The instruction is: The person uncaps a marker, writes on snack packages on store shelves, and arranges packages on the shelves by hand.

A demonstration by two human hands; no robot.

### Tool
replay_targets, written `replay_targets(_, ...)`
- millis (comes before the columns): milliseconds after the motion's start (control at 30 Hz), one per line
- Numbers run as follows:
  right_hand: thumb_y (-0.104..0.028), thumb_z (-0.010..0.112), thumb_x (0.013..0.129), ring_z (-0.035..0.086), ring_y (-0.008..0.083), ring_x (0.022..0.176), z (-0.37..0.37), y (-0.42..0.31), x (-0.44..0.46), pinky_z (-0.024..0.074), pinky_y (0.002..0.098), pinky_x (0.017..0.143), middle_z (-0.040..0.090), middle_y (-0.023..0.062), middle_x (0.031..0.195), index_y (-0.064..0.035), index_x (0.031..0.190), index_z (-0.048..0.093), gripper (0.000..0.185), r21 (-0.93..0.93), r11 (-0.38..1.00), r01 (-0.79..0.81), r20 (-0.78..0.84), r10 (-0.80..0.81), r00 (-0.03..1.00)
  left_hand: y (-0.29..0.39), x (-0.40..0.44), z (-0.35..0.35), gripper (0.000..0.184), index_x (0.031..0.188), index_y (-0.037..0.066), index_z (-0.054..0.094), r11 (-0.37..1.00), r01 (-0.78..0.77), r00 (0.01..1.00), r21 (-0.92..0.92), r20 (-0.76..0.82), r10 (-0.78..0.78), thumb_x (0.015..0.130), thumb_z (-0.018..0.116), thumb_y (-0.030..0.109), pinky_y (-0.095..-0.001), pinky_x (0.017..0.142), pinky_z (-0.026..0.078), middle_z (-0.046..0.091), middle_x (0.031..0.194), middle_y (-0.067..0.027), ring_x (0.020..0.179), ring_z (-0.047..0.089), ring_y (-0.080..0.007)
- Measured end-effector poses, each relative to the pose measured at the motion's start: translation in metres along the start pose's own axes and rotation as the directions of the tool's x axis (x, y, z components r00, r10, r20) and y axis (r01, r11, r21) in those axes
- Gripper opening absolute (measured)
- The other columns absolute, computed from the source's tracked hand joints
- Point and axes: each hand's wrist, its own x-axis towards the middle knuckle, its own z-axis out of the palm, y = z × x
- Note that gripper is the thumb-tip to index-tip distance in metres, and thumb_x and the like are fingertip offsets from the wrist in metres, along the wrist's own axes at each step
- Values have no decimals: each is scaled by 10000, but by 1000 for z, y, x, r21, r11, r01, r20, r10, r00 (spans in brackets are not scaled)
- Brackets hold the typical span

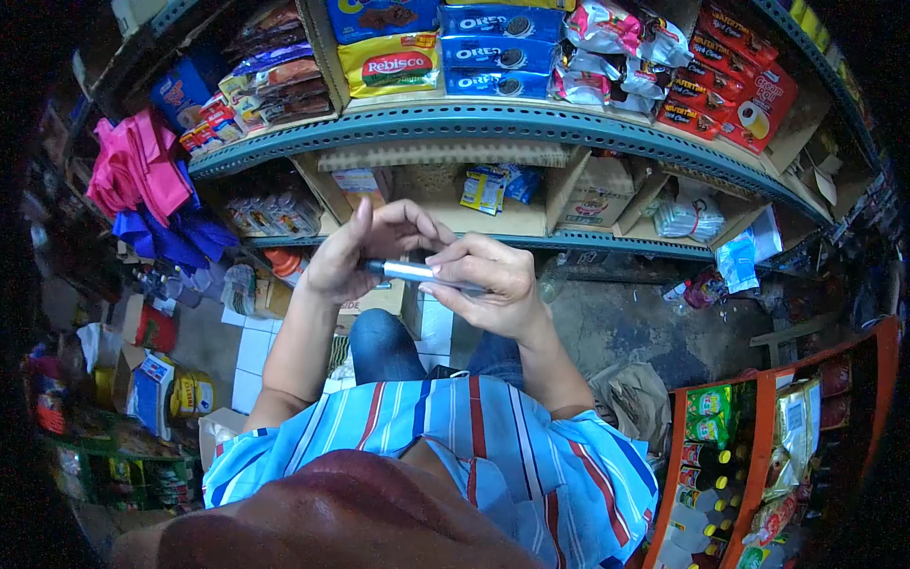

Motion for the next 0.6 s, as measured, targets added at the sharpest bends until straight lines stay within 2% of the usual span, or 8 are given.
replay_targets(67,-33,851,738,741,224,764,-4,-5,2,580,296,668,735,147,857,-9,942,762,225,-56,998,-36,126,43,991,8,-11,10,761,1304,-53,551,976,-6,1000,217,6,5,1043,353,634,-370,1081,439,607,1285,-164,1255,570,-237)
replay_targets(200,-48,832,743,720,242,654,2,-7,2,569,317,559,729,136,790,28,950,753,235,-16,987,159,152,-155,976,20,-25,32,766,1390,-97,518,965,44,998,257,38,-56,1066,343,575,-391,1115,419,601,1355,-223,1291,575,-286)
replay_targets(267,-75,810,778,727,242,714,3,-10,-1,589,335,608,741,114,878,-10,964,754,205,-8,976,216,190,-210,959,19,-31,37,715,1394,-95,529,961,47,998,271,29,-57,1089,318,516,-397,1117,424,591,1381,-236,1292,577,-296)
replay_targets(333,-69,812,774,726,237,707,6,-12,-5,583,329,593,728,105,848,-6,936,750,184,-7,977,211,212,-205,956,21,-37,44,669,1391,-92,536,956,39,999,292,-9,-38,1101,327,474,-395,1112,433,595,1379,-237,1293,578,-299)
replay_targets(400,-36,821,751,719,252,659,11,-13,-8,563,323,554,722,147,799,25,979,750,247,33,973,227,165,-229,959,18,-41,44,624,1389,-93,538,947,0,1000,320,-2,1,1109,343,430,-393,1107,442,597,1381,-234,1289,586,-302)
replay_targets(500,-42,826,751,722,253,686,12,-20,-15,567,337,582,722,144,814,15,987,750,255,27,983,182,187,-184,965,17,-46,49,575,1383,-80,550,934,15,998,358,-65,9,1113,354,388,-399,1115,440,610,1379,-220,1297,585,-306)
replay_targets(600,-33,809,761,727,260,731,13,-19,-19,575,346,626,726,138,847,5,999,736,252,81,981,175,181,-187,965,25,-47,59,552,1354,-75,580,807,-34,999,590,-2,43,1112,351,365,-419,1129,424,603,1402,-220,1330,564,-336)
